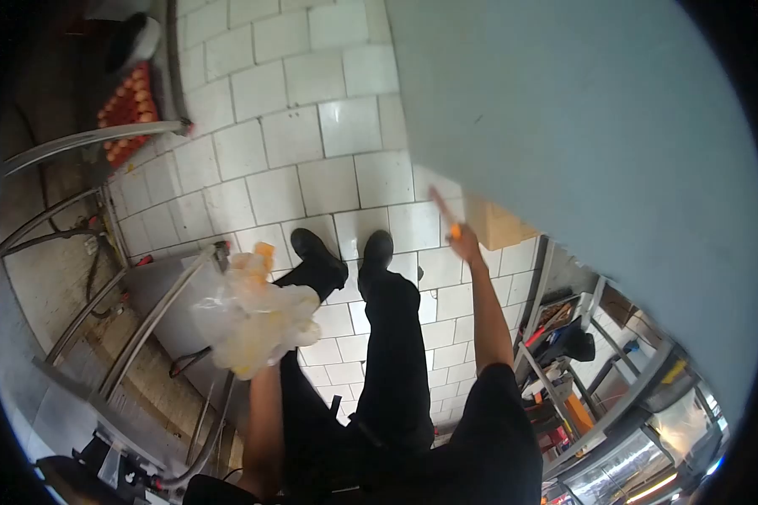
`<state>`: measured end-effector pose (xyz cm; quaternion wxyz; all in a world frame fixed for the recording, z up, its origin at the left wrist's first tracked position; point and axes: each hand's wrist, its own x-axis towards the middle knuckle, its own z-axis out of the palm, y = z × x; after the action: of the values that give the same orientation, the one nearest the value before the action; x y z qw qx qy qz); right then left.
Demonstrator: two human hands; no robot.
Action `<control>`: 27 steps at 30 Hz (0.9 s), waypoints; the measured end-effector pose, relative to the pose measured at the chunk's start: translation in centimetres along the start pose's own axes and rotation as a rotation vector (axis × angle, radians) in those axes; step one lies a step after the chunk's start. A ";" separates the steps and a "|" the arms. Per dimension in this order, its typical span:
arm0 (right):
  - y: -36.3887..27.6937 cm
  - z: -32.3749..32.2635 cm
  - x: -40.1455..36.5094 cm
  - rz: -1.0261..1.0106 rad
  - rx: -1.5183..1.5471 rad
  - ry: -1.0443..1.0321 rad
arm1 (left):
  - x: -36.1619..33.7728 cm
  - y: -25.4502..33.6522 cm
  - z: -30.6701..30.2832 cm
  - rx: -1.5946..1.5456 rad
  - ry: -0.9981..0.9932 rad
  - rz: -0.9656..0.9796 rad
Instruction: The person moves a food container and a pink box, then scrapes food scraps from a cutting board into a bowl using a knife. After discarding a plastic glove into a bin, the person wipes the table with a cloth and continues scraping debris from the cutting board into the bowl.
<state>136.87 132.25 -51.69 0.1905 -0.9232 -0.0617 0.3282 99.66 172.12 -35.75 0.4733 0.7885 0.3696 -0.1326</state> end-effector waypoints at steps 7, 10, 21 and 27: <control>-0.3 -1.2 -20.0 0.011 -0.259 -0.280 | 7.5 20.1 -10.0 0.021 0.396 0.245; -8.3 -3.7 -24.1 0.296 -0.089 -0.411 | 11.8 26.2 -17.2 0.069 0.531 0.322; -33.6 -14.0 -1.9 0.354 0.160 -0.206 | 34.7 48.1 -40.0 0.213 0.807 0.421; -48.8 -25.6 23.0 -0.075 0.166 0.111 | 41.3 55.9 -46.5 0.330 0.876 0.395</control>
<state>171.41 174.68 -27.69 0.2818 -0.9180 -0.0581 0.2730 161.25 214.70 1.45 0.1589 0.8893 0.3513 0.2459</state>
